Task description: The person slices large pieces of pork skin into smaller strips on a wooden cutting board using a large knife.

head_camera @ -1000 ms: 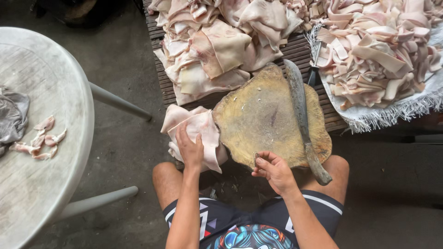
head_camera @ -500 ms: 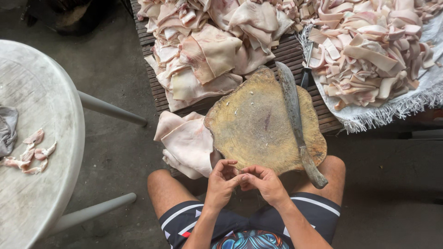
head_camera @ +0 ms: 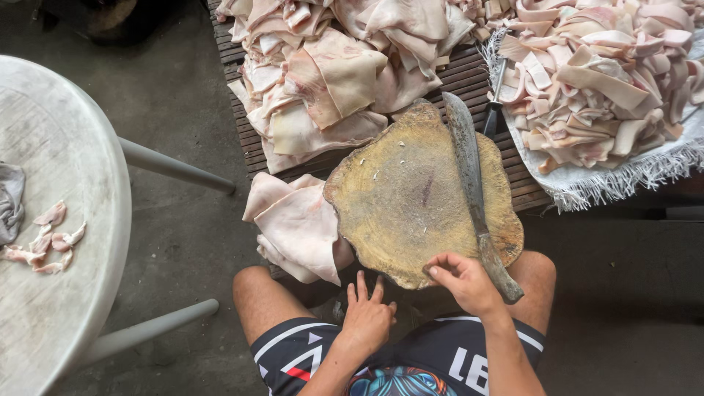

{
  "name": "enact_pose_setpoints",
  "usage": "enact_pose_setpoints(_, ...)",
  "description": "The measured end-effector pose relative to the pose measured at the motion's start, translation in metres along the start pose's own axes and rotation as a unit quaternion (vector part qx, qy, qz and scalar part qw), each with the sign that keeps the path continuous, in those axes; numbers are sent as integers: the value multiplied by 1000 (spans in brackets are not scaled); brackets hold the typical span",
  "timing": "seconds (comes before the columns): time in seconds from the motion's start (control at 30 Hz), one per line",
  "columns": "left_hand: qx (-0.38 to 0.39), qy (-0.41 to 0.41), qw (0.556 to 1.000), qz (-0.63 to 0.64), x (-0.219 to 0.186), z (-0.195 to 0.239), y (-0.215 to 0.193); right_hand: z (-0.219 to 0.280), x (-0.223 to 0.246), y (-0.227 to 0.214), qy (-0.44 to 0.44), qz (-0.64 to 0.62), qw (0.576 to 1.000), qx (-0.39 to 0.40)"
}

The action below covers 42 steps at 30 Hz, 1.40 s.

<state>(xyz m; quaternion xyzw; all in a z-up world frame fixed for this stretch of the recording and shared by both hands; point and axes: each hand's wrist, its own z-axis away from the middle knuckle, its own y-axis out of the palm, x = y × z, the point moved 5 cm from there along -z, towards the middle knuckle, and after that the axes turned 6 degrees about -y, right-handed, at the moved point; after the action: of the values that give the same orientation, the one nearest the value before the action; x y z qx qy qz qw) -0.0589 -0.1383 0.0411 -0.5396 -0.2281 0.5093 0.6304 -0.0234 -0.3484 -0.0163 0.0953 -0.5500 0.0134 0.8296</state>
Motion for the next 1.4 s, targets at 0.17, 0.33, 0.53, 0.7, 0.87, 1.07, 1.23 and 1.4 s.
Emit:
enact_pose_setpoints(0.17,71,-155,943,285,49,-35,-40,-33,-13,-1,-43,-206,977,-46)
enact_pose_setpoints(0.33,-309,-159,666,660,153,-189,-73,-42,-25,5,-98,-251,960,-75)
enact_pose_setpoints(0.53,-334,-370,701,510,235,-327,-69,-29,-24,14,-160,-134,972,-106)
enact_pose_setpoints(0.7,-384,-434,726,371,239,-364,-87,-27,-19,15,-183,-159,966,-92)
enact_pose_setpoints(0.87,-368,-332,635,592,215,-371,-90,-28,-21,17,-193,-169,963,-77)
enact_pose_setpoints(1.07,-289,-166,458,824,191,-320,-110,-23,-22,8,-205,-218,950,-92)
enact_pose_setpoints(1.23,-87,-179,516,833,139,-170,-50,-33,-15,6,-243,-311,915,-86)
enact_pose_setpoints(1.4,18,-301,457,837,112,-42,34,-33,-17,-7,-241,-390,885,-81)
